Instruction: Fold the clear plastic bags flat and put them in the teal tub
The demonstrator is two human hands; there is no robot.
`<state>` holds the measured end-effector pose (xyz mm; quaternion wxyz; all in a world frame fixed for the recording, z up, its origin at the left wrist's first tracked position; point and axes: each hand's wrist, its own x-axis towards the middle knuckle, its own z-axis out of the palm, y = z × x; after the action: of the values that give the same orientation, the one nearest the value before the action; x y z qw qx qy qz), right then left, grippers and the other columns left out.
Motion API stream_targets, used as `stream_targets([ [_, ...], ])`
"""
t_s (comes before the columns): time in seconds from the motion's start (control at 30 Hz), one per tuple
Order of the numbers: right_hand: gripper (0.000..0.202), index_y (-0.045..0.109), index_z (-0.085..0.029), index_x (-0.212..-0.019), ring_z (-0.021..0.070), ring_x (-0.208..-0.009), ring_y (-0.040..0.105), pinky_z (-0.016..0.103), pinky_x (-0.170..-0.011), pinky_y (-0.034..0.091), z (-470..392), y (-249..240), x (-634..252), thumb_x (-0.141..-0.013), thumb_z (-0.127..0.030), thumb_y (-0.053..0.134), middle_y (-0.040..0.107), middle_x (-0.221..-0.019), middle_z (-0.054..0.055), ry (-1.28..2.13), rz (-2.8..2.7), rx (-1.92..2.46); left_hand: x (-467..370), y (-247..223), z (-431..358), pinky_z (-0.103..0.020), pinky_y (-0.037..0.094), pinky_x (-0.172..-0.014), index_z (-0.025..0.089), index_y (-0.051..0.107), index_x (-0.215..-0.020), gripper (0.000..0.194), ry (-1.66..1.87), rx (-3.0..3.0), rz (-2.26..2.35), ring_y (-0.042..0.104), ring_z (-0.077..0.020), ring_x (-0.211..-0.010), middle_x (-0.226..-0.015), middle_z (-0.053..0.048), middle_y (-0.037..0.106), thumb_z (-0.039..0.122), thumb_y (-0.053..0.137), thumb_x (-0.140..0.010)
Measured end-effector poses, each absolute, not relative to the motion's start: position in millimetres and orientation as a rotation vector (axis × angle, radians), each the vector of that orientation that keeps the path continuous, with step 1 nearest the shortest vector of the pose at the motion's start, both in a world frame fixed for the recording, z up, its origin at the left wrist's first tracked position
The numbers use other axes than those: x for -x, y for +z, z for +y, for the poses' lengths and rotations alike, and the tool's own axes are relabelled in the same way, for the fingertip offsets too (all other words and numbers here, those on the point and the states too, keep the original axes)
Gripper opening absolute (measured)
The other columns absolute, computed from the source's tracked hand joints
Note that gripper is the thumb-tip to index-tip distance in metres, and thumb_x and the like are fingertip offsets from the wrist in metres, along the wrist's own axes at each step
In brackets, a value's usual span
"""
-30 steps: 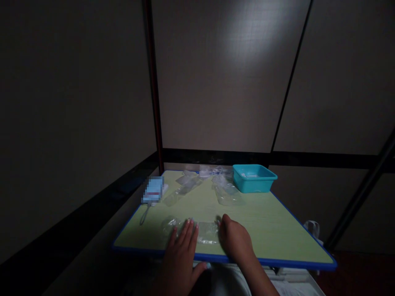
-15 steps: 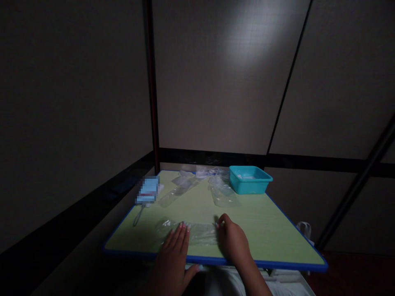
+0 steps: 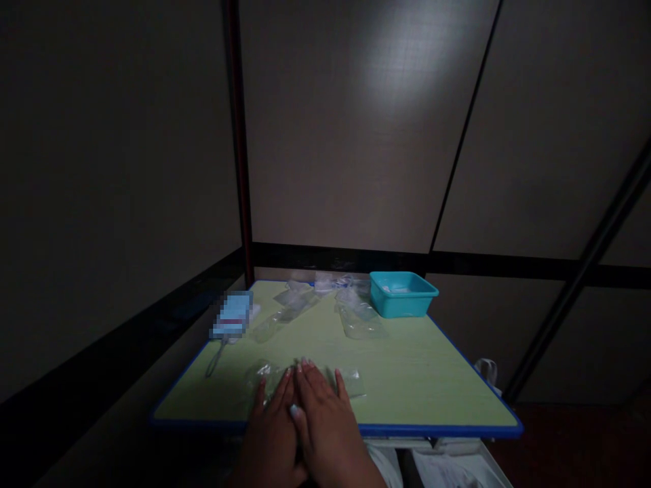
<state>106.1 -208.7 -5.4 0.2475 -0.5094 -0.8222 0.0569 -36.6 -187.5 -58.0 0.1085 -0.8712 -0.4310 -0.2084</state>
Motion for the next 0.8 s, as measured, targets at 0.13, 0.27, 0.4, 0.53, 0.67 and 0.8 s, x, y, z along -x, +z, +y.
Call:
stream_targets([
  [0.13,0.054,0.027,-0.022,-0.139,0.0231,-0.132,0.025,0.052,-0.109,0.007,-210,-8,-112,-0.091,-0.045,0.034,0.027,-0.143,0.007,0.249,-2.279,1.471,40,-61,-185,-0.054,-0.017,-0.104,0.017,0.022,-0.141,0.090,-0.564,2.598,-1.264,0.031,-0.0347,-0.128,-0.142,-0.016,0.030,0.040,0.061,-0.063],
  [0.27,0.061,0.028,-0.021,-0.139,0.0276,-0.131,0.027,0.056,-0.107,0.010,-219,-19,-134,-0.086,-0.048,0.041,0.026,-0.142,0.009,0.216,-2.216,1.653,43,-64,-185,-0.058,-0.014,-0.104,0.018,0.022,-0.141,0.092,-0.502,2.609,-1.307,0.027,-0.0356,-0.130,-0.144,-0.015,0.024,0.044,0.064,-0.063],
  [0.4,0.065,0.028,-0.021,-0.139,0.0322,-0.130,0.026,0.061,-0.104,0.015,-229,-34,-161,-0.084,-0.051,0.043,0.024,-0.141,0.011,0.125,-2.152,1.839,38,-57,-188,-0.059,-0.015,-0.103,0.019,0.019,-0.142,0.097,-0.475,2.616,-1.349,0.023,-0.0359,-0.131,-0.145,-0.015,0.021,0.049,0.067,-0.062],
  [0.53,0.065,0.029,-0.019,-0.139,0.0322,-0.131,0.022,0.062,-0.104,0.012,-235,-34,-169,-0.086,-0.056,0.034,0.022,-0.142,0.010,0.060,-2.097,1.964,29,-45,-189,-0.061,-0.011,-0.103,0.018,0.019,-0.142,0.099,-0.443,2.620,-1.384,0.018,-0.0362,-0.133,-0.146,-0.014,0.017,0.054,0.066,-0.062],
  [0.67,0.051,0.021,-0.023,-0.140,0.0234,-0.134,0.016,0.056,-0.107,0.008,-227,-17,-152,-0.093,-0.043,0.019,0.015,-0.145,0.000,0.071,-2.106,1.937,21,-37,-188,-0.058,-0.005,-0.106,0.017,0.020,-0.141,0.102,-0.351,2.725,-1.406,0.016,-0.0336,-0.134,-0.147,-0.013,0.015,0.054,0.067,-0.060],
  [0.8,0.048,0.016,-0.028,-0.140,0.0176,-0.135,0.014,0.050,-0.109,0.007,-210,-10,-136,-0.094,-0.041,0.013,0.012,-0.145,-0.004,0.106,-2.235,1.740,20,-33,-187,-0.051,0.006,-0.110,0.014,0.020,-0.141,0.106,-0.329,2.852,-1.365,0.014,-0.0306,-0.135,-0.147,-0.014,0.014,0.062,0.065,-0.058],
])
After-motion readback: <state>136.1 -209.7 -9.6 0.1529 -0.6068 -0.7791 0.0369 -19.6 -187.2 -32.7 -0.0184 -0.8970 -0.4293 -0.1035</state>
